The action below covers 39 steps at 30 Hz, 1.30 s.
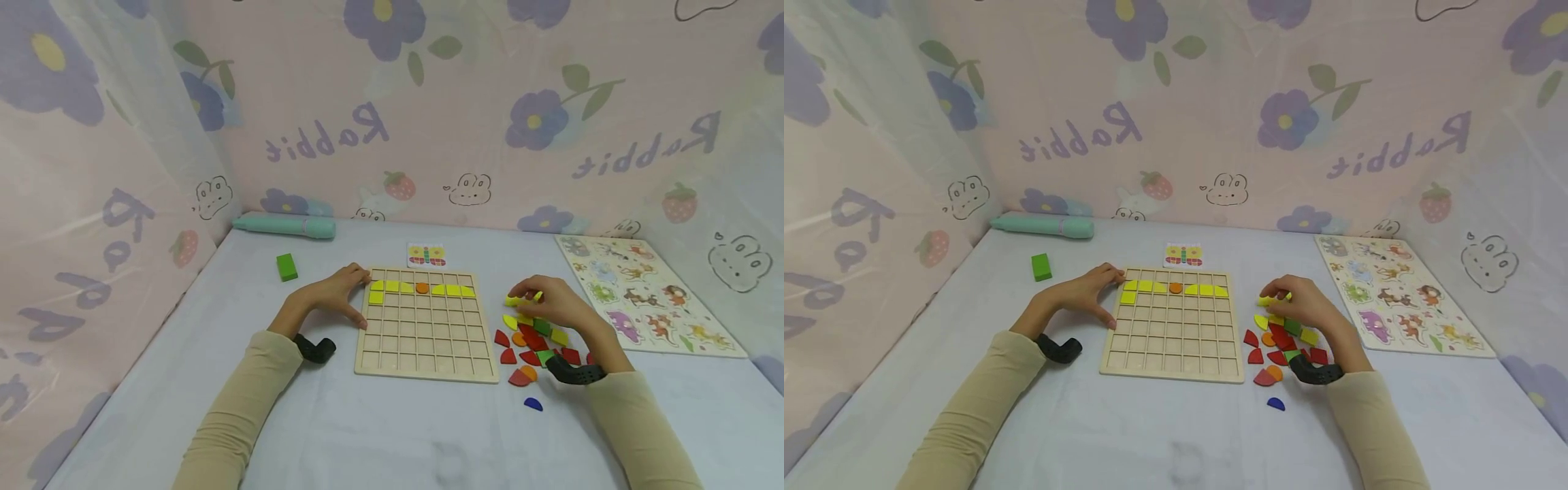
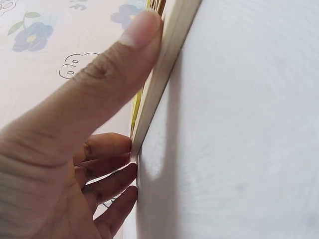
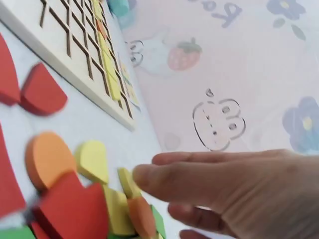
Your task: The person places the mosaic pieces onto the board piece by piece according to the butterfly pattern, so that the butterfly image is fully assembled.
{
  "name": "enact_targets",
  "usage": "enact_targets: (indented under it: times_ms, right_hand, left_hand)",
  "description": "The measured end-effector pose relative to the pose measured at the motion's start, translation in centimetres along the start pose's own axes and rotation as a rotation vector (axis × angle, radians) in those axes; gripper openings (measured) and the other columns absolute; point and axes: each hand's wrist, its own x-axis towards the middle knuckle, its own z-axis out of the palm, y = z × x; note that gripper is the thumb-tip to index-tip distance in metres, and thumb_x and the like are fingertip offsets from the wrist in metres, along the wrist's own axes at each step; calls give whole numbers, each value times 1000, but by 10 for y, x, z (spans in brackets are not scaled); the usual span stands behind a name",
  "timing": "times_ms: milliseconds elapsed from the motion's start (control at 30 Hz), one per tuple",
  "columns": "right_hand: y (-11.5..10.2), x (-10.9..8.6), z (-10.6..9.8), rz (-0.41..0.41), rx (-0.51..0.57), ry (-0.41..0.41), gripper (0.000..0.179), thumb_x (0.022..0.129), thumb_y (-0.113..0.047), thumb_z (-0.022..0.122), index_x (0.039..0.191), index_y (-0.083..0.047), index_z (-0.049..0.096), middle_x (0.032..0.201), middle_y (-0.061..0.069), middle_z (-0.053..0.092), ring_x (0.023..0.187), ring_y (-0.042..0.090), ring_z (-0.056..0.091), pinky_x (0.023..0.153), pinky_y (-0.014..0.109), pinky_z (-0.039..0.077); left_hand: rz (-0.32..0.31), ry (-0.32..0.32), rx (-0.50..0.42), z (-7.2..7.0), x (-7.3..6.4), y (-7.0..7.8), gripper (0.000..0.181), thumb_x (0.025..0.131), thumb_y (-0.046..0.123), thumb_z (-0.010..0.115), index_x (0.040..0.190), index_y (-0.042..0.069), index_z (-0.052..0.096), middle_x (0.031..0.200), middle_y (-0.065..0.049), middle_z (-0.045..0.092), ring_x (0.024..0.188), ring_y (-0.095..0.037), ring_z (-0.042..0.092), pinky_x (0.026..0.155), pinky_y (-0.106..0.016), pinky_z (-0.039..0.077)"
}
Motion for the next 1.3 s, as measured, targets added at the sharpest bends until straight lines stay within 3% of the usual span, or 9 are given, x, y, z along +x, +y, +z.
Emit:
enact_targets:
  times_ms: [300, 533, 667, 1033, 1167, 1300]
  right_hand:
    - [12, -8, -7, 38, -8, -70, 27, 78, -16, 75, 102, -5, 68, 92, 6, 62, 87, 25, 53, 78, 41, 47]
    - [5, 1, -2, 73, -13, -19, 30, 78, -21, 76, 102, -6, 67, 87, 3, 61, 81, 21, 51, 71, 29, 46]
    - [-15, 16, 13, 30, 9, 37, 29, 79, -23, 76, 100, -6, 68, 88, 3, 63, 79, 19, 52, 68, 28, 47]
    - [-96, 71, 69, -237, 135, 70, 22, 77, -18, 77, 94, -7, 67, 87, 1, 66, 74, 14, 56, 66, 28, 48]
    - [-119, 91, 89, -300, 103, 66, 17, 78, -19, 77, 87, -10, 67, 83, -2, 65, 73, 12, 55, 65, 26, 47]
    - [-132, 102, 104, -311, 59, 74, 13, 79, -22, 75, 85, -12, 68, 81, -5, 65, 73, 10, 55, 67, 25, 47]
  left_hand:
    - [-1, -2, -5, 0, 0, 0, 86, 63, 42, 85, 128, 3, 45, 133, -10, 37, 128, -25, 32, 109, -42, 27]
    - [4, -2, 0, 0, -1, -2, 87, 63, 42, 84, 129, 2, 44, 134, -11, 37, 128, -26, 32, 109, -42, 27]
    - [-1, -2, 0, 0, 0, -2, 87, 63, 42, 85, 129, 3, 44, 134, -10, 37, 129, -26, 32, 110, -41, 26]
    - [-7, -8, -1, -1, 0, -4, 88, 63, 43, 84, 129, 3, 44, 132, -9, 38, 127, -24, 32, 109, -41, 27]
    - [-3, -6, -8, -1, 1, -5, 88, 62, 42, 85, 130, 3, 43, 131, -9, 39, 126, -24, 33, 109, -41, 27]
    - [5, -9, -9, 0, 2, -5, 88, 62, 43, 85, 129, 4, 43, 130, -9, 39, 124, -23, 34, 108, -40, 28]
